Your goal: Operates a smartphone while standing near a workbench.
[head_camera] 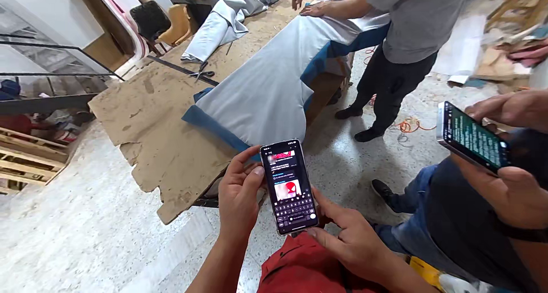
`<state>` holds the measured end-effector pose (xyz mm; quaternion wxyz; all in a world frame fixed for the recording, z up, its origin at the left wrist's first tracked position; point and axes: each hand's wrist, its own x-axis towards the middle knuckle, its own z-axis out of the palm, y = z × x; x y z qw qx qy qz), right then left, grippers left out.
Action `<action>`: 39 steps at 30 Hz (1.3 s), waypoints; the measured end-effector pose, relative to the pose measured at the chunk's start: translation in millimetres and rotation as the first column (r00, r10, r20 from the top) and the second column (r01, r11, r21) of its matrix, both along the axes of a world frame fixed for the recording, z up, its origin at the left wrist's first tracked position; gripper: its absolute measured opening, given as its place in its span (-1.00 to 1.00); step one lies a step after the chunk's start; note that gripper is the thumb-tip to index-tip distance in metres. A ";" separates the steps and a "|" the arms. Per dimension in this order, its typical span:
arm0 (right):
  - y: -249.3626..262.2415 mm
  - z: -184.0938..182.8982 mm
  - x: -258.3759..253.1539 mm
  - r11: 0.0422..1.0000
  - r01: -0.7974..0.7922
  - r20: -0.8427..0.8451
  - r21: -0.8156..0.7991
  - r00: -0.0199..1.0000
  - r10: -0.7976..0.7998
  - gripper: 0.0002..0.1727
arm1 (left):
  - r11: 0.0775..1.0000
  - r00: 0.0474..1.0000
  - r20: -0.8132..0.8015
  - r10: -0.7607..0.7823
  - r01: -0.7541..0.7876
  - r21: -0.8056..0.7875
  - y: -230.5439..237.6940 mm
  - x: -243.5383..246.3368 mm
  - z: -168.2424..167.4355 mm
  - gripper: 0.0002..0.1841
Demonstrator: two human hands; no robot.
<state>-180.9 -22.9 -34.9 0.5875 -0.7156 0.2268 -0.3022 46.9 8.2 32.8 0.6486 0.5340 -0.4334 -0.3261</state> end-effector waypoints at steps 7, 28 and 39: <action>-3.1 1.8 -0.9 1.000 -0.018 0.007 0.018 1.000 0.018 -0.22 | 1.000 1.000 0.007 0.006 -0.006 0.005 -0.6 0.7 0.1 -0.57; -8.9 10.1 -6.7 0.996 -0.062 0.009 0.061 0.998 0.061 -0.20 | 0.999 0.992 0.125 0.031 -0.035 0.026 -9.4 1.1 2.1 -0.56; -7.2 8.2 -11.5 0.992 0.020 -0.030 -0.126 0.999 -0.024 -0.21 | 0.986 0.976 0.163 0.148 -0.158 0.052 -21.6 -10.2 11.0 -0.73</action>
